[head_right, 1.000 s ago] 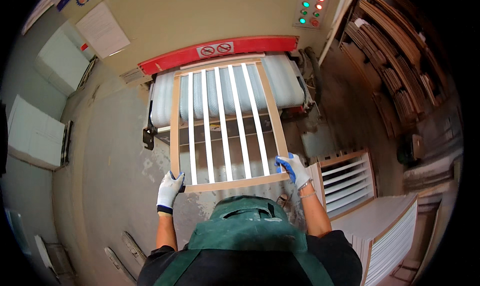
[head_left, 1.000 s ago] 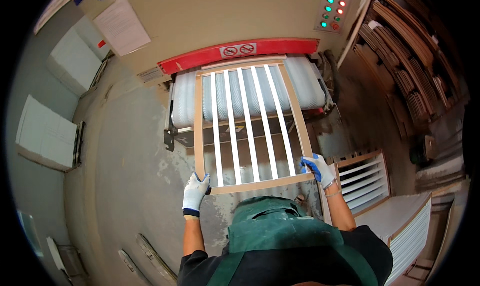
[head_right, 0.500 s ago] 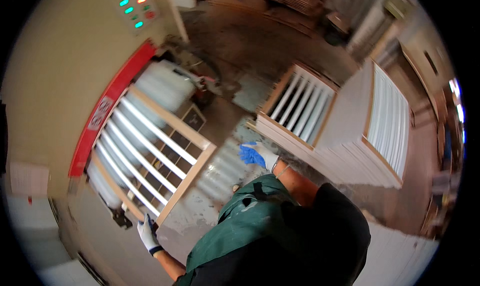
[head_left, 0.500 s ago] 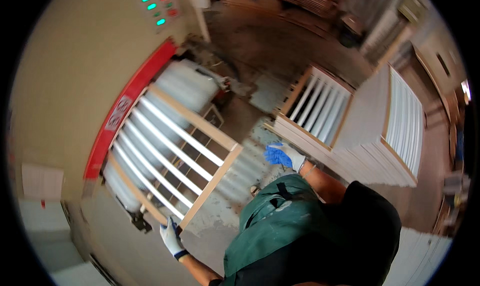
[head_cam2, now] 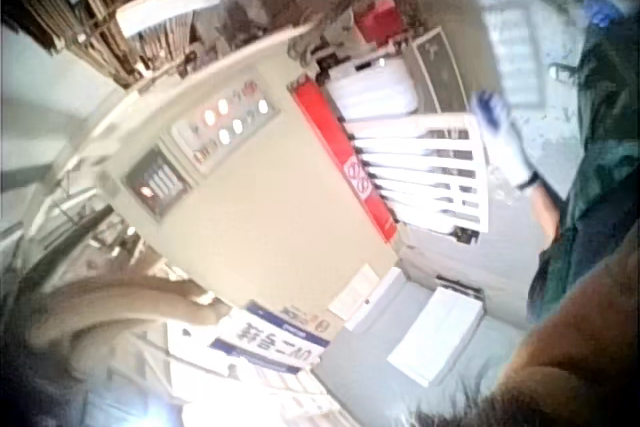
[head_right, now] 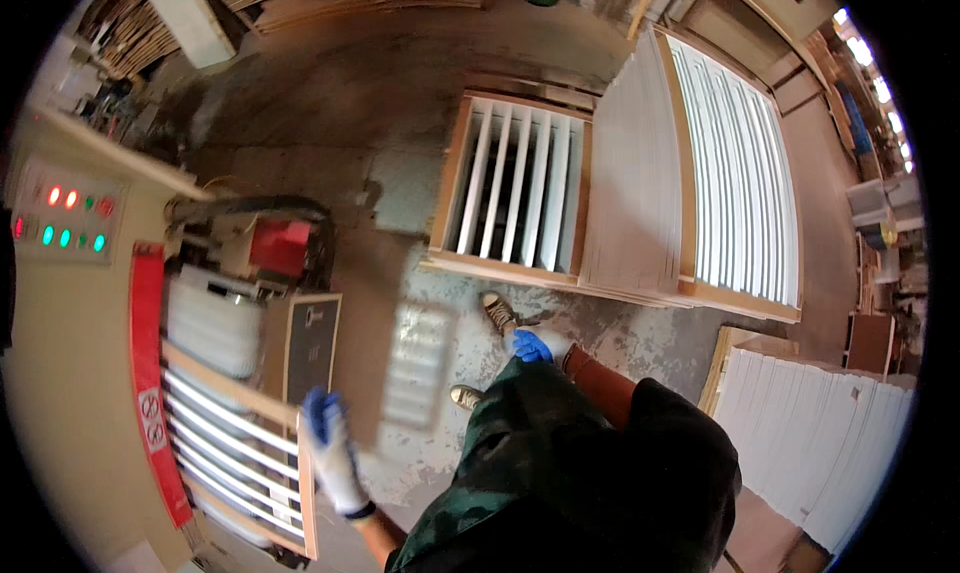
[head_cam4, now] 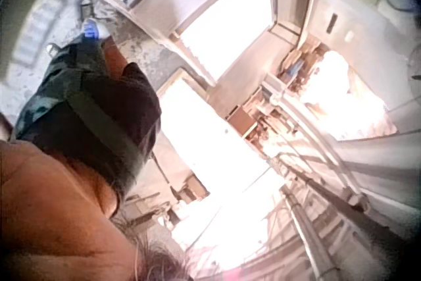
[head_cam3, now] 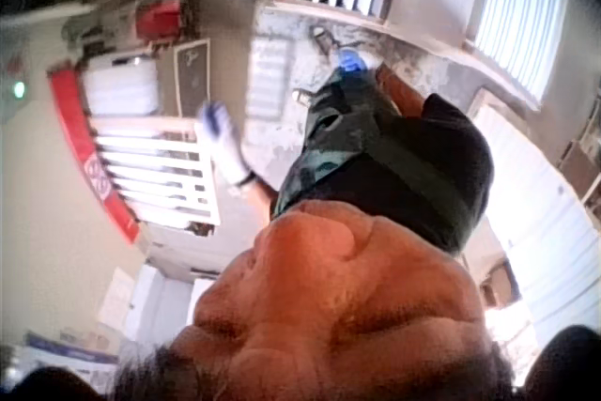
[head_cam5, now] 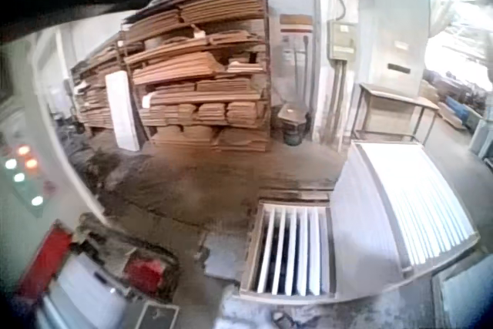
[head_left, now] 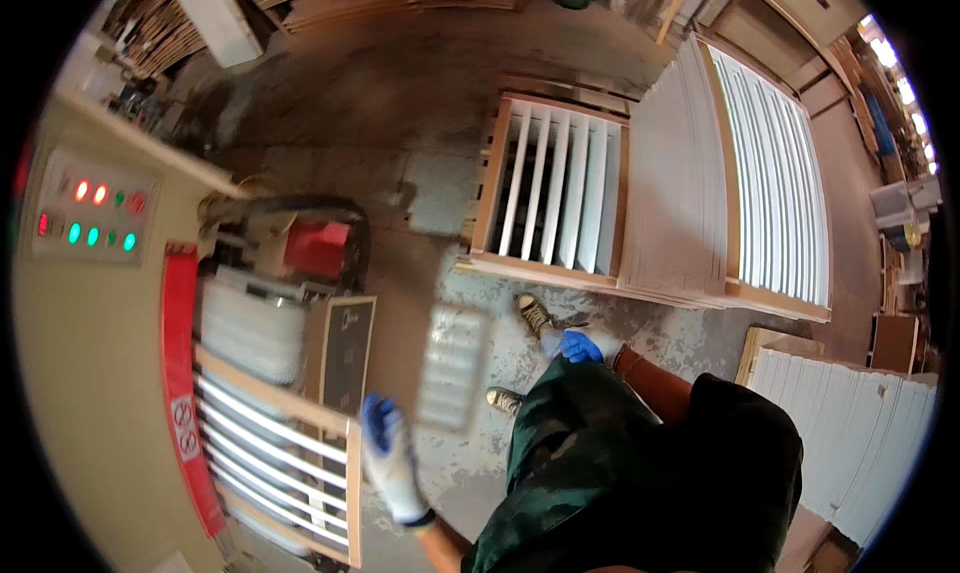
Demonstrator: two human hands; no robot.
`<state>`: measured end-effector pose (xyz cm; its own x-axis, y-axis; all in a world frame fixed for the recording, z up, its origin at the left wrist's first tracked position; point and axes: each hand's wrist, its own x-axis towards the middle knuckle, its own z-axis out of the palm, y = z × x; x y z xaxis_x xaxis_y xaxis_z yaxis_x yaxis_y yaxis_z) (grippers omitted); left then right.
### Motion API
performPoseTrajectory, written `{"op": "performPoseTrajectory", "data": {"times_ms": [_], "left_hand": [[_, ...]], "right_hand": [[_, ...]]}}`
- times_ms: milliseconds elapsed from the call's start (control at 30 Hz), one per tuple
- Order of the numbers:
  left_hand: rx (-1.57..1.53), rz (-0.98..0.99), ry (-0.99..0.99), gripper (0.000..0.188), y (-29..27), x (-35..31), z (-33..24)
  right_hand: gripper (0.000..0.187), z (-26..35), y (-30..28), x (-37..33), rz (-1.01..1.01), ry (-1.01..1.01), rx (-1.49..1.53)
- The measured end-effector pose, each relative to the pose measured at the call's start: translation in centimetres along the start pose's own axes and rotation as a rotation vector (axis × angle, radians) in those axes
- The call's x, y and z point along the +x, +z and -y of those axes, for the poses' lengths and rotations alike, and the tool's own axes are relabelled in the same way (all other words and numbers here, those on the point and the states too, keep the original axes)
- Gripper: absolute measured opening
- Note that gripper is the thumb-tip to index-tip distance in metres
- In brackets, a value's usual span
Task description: The person repeatedly picks up wooden frames with white slats and places them onto a conveyor belt machine. The frames are fed through the machine and then removed from the other side. The person stacks the processed frames in a pile nearby.
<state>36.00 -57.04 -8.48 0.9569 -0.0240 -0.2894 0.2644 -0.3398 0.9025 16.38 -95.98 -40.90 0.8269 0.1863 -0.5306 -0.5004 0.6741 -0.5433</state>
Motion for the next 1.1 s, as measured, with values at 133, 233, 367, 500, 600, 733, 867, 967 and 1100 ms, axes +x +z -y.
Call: {"op": "performPoseTrajectory", "data": {"times_ms": [133, 233, 367, 500, 600, 733, 867, 967, 1100], "left_hand": [[0.304, 0.428, -0.121, 0.069, 17.8, 13.5, 9.1], [0.799, 0.438, 0.052, 0.091, 27.4, 23.1, 15.9], [1.046, 0.525, -0.009, 0.105, 37.1, 32.9, 19.5], [0.995, 0.574, -0.098, 0.075, 41.6, 37.5, 26.3], [0.896, 0.561, -0.013, 0.053, 43.0, 36.4, 25.4], [1.044, 0.641, -0.044, 0.042, 43.2, 36.7, 23.6], [1.079, 0.654, -0.026, 0.050, 41.5, 38.6, 22.3], [1.050, 0.649, 0.012, 0.051, 39.2, 39.4, 17.4], [0.835, 0.696, 0.241, 0.046, 37.8, 40.9, 12.9]], "right_hand": [[0.031, 8.6, 3.1, 0.9, -0.502, 0.121, -0.446], [0.024, 6.7, -2.6, 1.7, -0.554, -0.023, -0.063], [0.029, 9.6, -4.8, 2.5, -0.745, -0.038, 0.083], [0.033, 11.7, -6.0, 2.4, -0.821, -0.044, 0.117], [0.037, 11.5, -7.2, 3.1, -0.925, -0.004, 0.146], [0.053, 10.7, -9.6, 4.8, -1.105, 0.008, 0.035], [0.074, 11.2, -11.0, 6.0, -1.314, 0.101, -0.407], [0.090, 4.4, -16.9, 9.2, -1.465, -0.181, -0.795], [0.094, 10.5, -13.7, 10.0, -1.119, -0.153, 0.139]]}}
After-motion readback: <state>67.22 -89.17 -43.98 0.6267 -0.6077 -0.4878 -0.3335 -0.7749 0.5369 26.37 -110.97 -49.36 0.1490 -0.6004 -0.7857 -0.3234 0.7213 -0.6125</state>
